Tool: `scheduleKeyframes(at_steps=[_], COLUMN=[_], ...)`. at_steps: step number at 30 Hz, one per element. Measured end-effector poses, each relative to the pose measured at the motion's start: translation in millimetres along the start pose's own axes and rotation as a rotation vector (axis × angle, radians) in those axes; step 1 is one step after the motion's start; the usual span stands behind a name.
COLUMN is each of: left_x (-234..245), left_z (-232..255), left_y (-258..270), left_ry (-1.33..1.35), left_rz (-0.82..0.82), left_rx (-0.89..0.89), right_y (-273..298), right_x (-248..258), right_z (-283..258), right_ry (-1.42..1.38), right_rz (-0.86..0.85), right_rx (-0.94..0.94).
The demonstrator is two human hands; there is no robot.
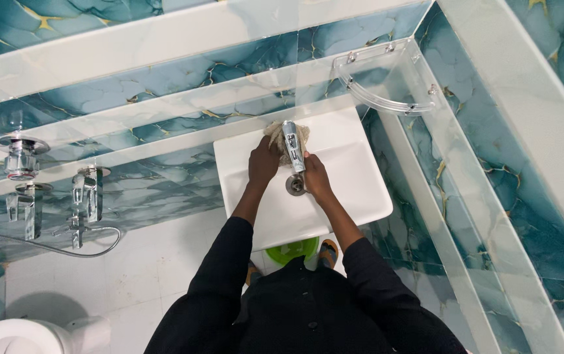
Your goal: The person wipes the sink basin and the chrome faucets using a cloth, then rinses the cloth in a bucket.
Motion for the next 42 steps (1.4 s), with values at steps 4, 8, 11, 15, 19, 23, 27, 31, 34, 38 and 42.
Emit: scheduleKeyframes(at_steps=[4, 8, 11, 15, 19, 23, 27, 31, 34, 38, 42], left_x=[4, 11, 9, -6, 2, 18, 12, 13, 16, 12, 13], left_z=[-10, -6, -6, -7, -2, 9, 12, 11, 4, 3, 5], left_y=[26, 44, 45, 37, 28, 6, 3, 10, 28, 50, 82], left_ry=[-0.015, -0.042, -0.076, -0.026, 0.079, 0.006, -0.130, -0.208, -0.188, -0.193, -0.226], left_rz=[-0.016, -0.059, -0.085, -0.069, -0.013, 0.003, -0.059, -0.112, -0.159, -0.239, -0.228], left_rx=[0.018, 0.011, 0.008, -0.056, -0.019, -0.030, -0.048, -0.113, -0.120, -0.105, -0.132], right_y=[-7, -6, -18, -18, 2, 27, 23, 11, 1, -18, -38], right_x=[-7, -9, -5, -1, -10, -23, -32, -29, -13, 24, 30], right_z=[-1, -17, -32, -35, -27, -18, -3, -4, -18, -43, -70], right_ry=[-0.142, -0.210, -0.147, -0.012, -0.099, -0.189, -0.126, -0.201, -0.175, -0.109, -0.013], right_rz=[-0.155, -0.214, -0.211, -0.100, -0.242, -0.267, -0.210, -0.156, -0.165, -0.071, -0.153], right_rx=[-0.062, -0.205, -0.109, -0.062, -0.109, -0.169, -0.201, -0.164, -0.079, -0.065, 0.005])
Point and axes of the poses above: each hand's wrist, its own y-axis away from the middle knuckle, its own x-axis out of the back of the hand, z = x × y, the point moved 8 cm from there along -y, towards the middle knuckle, and after that the axes turned 3 degrees about x, right-handed, at the moved point
